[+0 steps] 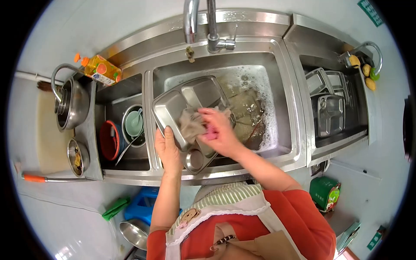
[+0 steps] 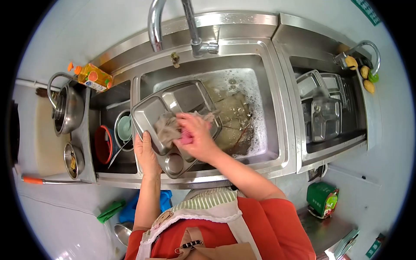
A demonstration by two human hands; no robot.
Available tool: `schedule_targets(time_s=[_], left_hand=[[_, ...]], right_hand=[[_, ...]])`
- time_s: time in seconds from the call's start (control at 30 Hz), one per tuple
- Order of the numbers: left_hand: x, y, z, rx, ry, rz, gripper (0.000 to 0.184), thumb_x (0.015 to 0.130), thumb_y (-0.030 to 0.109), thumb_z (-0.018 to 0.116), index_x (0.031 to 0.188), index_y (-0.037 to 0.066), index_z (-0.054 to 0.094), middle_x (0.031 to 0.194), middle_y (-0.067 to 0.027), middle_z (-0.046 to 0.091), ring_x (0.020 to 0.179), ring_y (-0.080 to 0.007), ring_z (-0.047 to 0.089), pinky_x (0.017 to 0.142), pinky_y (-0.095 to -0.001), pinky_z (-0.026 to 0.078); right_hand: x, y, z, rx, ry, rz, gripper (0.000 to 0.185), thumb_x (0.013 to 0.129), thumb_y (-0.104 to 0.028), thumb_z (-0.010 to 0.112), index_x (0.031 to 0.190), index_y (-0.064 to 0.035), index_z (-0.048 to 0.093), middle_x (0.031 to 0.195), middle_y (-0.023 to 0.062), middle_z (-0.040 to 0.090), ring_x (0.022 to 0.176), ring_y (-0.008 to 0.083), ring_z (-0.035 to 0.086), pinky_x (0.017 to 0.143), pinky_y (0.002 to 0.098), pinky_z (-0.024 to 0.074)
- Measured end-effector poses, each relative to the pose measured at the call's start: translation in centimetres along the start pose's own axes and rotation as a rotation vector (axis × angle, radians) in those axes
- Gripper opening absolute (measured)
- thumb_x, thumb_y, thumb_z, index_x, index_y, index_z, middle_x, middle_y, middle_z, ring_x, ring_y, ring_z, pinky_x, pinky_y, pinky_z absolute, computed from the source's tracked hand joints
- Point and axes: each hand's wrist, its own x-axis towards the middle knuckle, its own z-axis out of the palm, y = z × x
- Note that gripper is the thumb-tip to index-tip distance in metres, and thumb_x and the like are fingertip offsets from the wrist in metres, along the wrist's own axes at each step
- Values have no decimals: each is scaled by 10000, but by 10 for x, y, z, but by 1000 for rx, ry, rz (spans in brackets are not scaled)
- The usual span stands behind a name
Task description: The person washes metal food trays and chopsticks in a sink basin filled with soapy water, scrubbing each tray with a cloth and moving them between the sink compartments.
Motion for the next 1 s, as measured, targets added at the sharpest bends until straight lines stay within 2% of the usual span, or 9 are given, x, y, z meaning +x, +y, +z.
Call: schedule_targets(time_s=[0.17, 0.23, 0.37, 0.53, 0.63, 0.73, 0.83, 0.9, 1.0], left_hand=[[-10, 5, 4, 51, -85, 0, 252, 1002, 194, 460, 1156, 10, 537, 1018, -32, 615, 867, -70, 546, 764, -226, 444], [-10, -1, 5, 146, -112, 10, 239, 1003, 217, 463, 1095, 18, 558, 869, 12, 594, 725, -36, 493, 632, -197, 405], [-2, -12, 0, 235, -134, 17, 233, 1002, 255, 474, 977, 40, 562, 644, 102, 413, 532, -12, 291, 461, -208, 234], [16, -15, 4, 105, -46, 22, 242, 994, 240, 483, 1054, 24, 572, 889, 3, 597, 767, -54, 534, 640, -193, 432], [32, -19, -26, 143, -37, 10, 349, 998, 278, 467, 1184, -7, 546, 1068, -64, 618, 930, -125, 581, 811, -252, 459], [21, 30, -10, 49, -72, 32, 360, 995, 278, 477, 1194, -15, 543, 1085, -84, 610, 986, -141, 551, 902, -285, 418], [12, 55, -20, 210, -11, -5, 330, 968, 268, 517, 1117, -22, 567, 977, -41, 600, 874, -114, 512, 777, -256, 406], [14, 50, -51, 548, 45, 122, 338, 948, 278, 548, 1085, -28, 584, 959, -43, 602, 863, -136, 511, 764, -260, 415], [-1, 78, -45, 357, 72, 108, 418, 952, 279, 540, 1223, -39, 525, 1122, -114, 596, 1005, -192, 554, 886, -328, 438]], right_hand=[[-6, 98, 55, -125, 313, 224, 487, 767, -41, 641, 1240, -79, 533, 1259, 145, 515, 1163, 322, 491, 1004, 378, 351], [2, 114, 63, 247, 516, 457, 433, 764, -21, 617, 1194, -50, 568, 1151, 130, 546, 1127, 276, 510, 967, 335, 383], [40, 46, 41, 270, 405, 267, 253, 806, -1, 542, 1047, 6, 620, 1087, 102, 547, 1028, 206, 522, 893, 283, 410], [17, -52, 34, 162, 183, 1, 396, 716, -2, 585, 1110, -34, 600, 1094, 161, 473, 1009, 310, 519, 896, 351, 421], [-12, -29, 43, 134, 186, 22, 411, 716, -5, 585, 1125, -49, 600, 1089, 150, 478, 986, 326, 532, 867, 370, 442], [-33, 19, 49, 55, 171, 139, 381, 743, -12, 556, 1119, -50, 601, 1098, 135, 490, 967, 341, 554, 830, 394, 465], [-25, 71, 19, -123, 367, 287, 313, 773, -58, 552, 1082, -39, 603, 1165, 128, 501, 947, 348, 572, 807, 406, 485], [-16, 119, 19, -279, 127, 619, 306, 784, -92, 566, 1082, -39, 609, 1232, 153, 494, 1008, 360, 554, 865, 414, 468], [-21, 122, -6, -737, -96, 878, 414, 754, -124, 616, 1159, -49, 576, 1376, 206, 387, 1189, 400, 463, 980, 462, 394]])
